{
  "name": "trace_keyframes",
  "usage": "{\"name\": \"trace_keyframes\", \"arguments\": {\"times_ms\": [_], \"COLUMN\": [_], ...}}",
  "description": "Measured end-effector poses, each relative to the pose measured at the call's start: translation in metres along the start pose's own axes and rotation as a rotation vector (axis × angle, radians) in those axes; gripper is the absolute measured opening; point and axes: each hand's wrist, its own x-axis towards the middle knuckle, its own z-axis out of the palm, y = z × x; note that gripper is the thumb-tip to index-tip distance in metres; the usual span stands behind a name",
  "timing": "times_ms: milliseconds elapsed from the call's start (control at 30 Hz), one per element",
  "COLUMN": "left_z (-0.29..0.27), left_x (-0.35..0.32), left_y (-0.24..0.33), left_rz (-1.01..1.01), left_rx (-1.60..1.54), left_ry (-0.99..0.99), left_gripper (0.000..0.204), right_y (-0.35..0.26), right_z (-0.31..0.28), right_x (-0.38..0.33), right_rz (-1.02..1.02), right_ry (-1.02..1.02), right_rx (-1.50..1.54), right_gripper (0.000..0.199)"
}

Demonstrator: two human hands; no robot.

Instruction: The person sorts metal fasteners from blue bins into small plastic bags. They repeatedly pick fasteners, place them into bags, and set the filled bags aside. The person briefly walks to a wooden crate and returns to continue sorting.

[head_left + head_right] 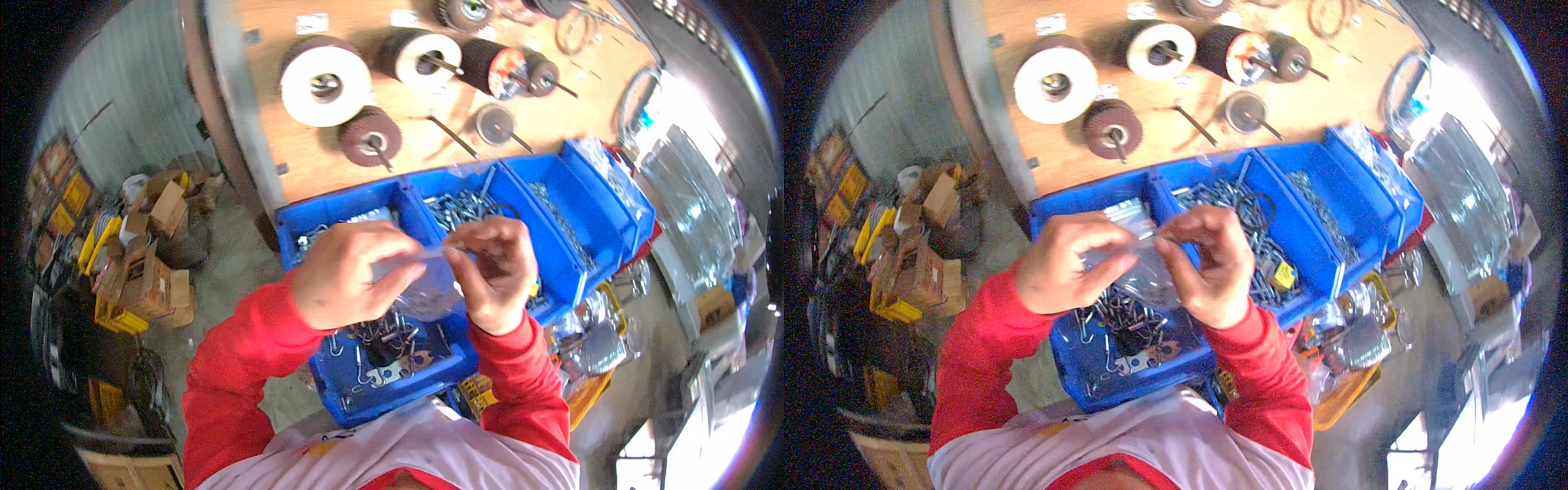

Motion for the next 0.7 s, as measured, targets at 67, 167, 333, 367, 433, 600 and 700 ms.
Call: {"name": "trace_keyframes", "arguments": {"times_ms": [67,167,333,367,433,600,700], "left_z": [0.011,0.018,0.02,0.021,0.022,0.026,0.028], "left_x": [0.001,0.002,0.005,0.007,0.008,0.01,0.015], "left_y": [0.001,0.006,0.005,0.004,0.002,0.006,0.006], "left_rz": [-0.071,-0.032,-0.037,-0.056,-0.014,-0.073,-0.047], "left_rx": [-0.013,0.003,-0.023,-0.064,-0.104,-0.224,-0.184], "left_ry": [0.073,0.082,0.019,-0.009,0.038,0.083,0.083], "left_gripper": [0.007,0.006,0.005,0.006,0.007,0.004,0.005], "right_y": [-0.006,-0.009,-0.002,-0.001,-0.001,-0.011,-0.015], "right_z": [-0.004,-0.016,-0.033,-0.035,-0.036,-0.029,-0.025], "right_x": [0.0,0.001,-0.01,-0.012,-0.015,-0.014,-0.008], "right_rz": [0.002,0.139,0.052,0.043,0.101,0.186,0.071], "right_ry": [0.019,-0.056,-0.086,-0.065,-0.014,0.064,0.056], "right_rx": [0.002,0.082,-0.092,-0.114,-0.117,0.037,0.029], "right_gripper": [0.043,0.049,0.002,0.002,0.003,0.004,0.004]}}
